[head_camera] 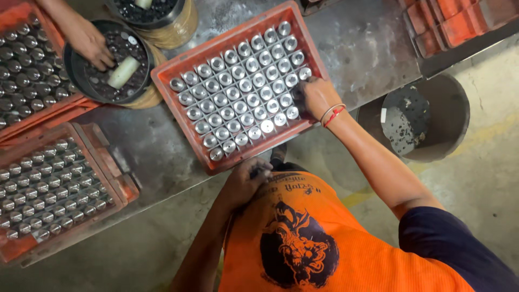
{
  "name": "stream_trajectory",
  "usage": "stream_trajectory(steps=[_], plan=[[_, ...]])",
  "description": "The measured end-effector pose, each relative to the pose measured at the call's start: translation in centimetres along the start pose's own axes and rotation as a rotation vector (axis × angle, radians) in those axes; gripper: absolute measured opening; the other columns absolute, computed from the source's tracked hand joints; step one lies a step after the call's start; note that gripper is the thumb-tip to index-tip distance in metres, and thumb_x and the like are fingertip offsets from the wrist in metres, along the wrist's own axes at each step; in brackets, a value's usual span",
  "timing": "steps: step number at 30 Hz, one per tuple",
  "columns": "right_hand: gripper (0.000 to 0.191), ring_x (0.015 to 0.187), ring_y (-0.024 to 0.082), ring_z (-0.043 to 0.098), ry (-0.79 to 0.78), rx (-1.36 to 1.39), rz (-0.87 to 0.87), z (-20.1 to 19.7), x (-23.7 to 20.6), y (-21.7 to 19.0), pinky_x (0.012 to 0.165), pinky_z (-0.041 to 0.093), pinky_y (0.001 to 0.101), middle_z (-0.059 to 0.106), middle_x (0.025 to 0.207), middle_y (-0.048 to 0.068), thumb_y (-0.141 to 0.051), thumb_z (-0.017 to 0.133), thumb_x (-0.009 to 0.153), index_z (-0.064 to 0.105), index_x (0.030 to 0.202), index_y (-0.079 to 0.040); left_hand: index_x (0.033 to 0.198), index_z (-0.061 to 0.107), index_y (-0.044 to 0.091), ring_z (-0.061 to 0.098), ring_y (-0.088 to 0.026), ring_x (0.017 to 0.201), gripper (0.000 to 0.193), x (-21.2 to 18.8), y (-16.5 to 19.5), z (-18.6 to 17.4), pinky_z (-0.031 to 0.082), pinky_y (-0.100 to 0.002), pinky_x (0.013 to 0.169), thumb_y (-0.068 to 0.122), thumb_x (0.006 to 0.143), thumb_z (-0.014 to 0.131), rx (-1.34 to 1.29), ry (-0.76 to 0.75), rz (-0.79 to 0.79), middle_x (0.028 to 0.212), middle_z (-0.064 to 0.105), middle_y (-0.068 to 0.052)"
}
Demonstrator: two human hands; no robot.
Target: The person wipes the tops of small metal parts arranged in a red tray using a cloth and a cylindrical tool. They repeatedly rub each part, occasionally dipping the tool into a nearby container, and continue the process across the tray.
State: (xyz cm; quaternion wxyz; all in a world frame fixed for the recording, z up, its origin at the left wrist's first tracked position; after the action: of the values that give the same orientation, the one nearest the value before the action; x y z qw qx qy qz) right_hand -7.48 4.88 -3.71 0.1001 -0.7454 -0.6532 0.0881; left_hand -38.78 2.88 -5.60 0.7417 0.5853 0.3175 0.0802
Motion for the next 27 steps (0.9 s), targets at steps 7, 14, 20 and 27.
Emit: stream_trajectory(steps=[7,14,20,27], plan=[[0.015,0.089,0.043,0.069,-0.026,-0.096,0.069,-1.0,0.5,-2.5,0.079,0.056,0.0490,0.069,0.097,0.026,-0.006,0.064,0.077,0.072,0.088,-0.002,0.102,0.072,0.002,0.064,-0.008,0.074,0.016,0.6,0.7,-0.1,0.053,-0.024,0.069,0.016,0.098,0.066,0.022,-0.080,-0.002,0.083,0.071,-0.002],[0.018,0.095,0.045,0.068,-0.052,-0.134,-0.001,-0.1,0.2,-3.1,0.081,0.057,0.0495,0.067,0.101,0.029,-0.003,0.060,0.082,0.073,0.095,-0.001,0.111,0.075,0.005,0.064,-0.006,0.076,0.021,0.3,0.9,0.3,0.054,-0.024,0.071,0.015,0.099,0.061,0.063,-0.089,0.012,0.087,0.071,-0.001],[0.015,0.098,0.042,0.068,-0.180,-0.166,0.131,-0.8,0.9,-2.9,0.087,0.056,0.0484,0.069,0.105,0.024,-0.009,0.064,0.086,0.075,0.096,-0.004,0.119,0.071,0.005,0.065,-0.008,0.081,0.023,0.6,-0.5,0.5,0.054,-0.024,0.076,0.014,0.100,0.060,0.039,-0.100,-0.014,0.092,0.069,-0.002],[0.039,0.082,0.032,0.071,-0.362,0.651,-0.198,-3.3,-7.5,-9.6,0.071,0.055,0.0411,0.071,0.093,0.012,-0.028,0.081,0.080,0.073,0.113,-0.010,0.114,0.045,0.004,0.063,-0.013,0.083,0.023,1.5,-4.1,0.2,0.052,-0.027,0.075,0.005,0.099,0.062,-0.346,-0.024,-0.048,0.095,0.066,-0.008]])
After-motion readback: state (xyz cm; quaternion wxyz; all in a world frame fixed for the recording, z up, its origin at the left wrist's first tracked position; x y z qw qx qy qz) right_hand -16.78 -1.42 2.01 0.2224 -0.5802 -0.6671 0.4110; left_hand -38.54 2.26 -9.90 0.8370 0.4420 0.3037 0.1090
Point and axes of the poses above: each hand's wrist, its own x-axis towards the middle knuckle, its own z-axis out of the palm, y = z × x, the point moved 1 cm from there along x, towards the middle knuckle
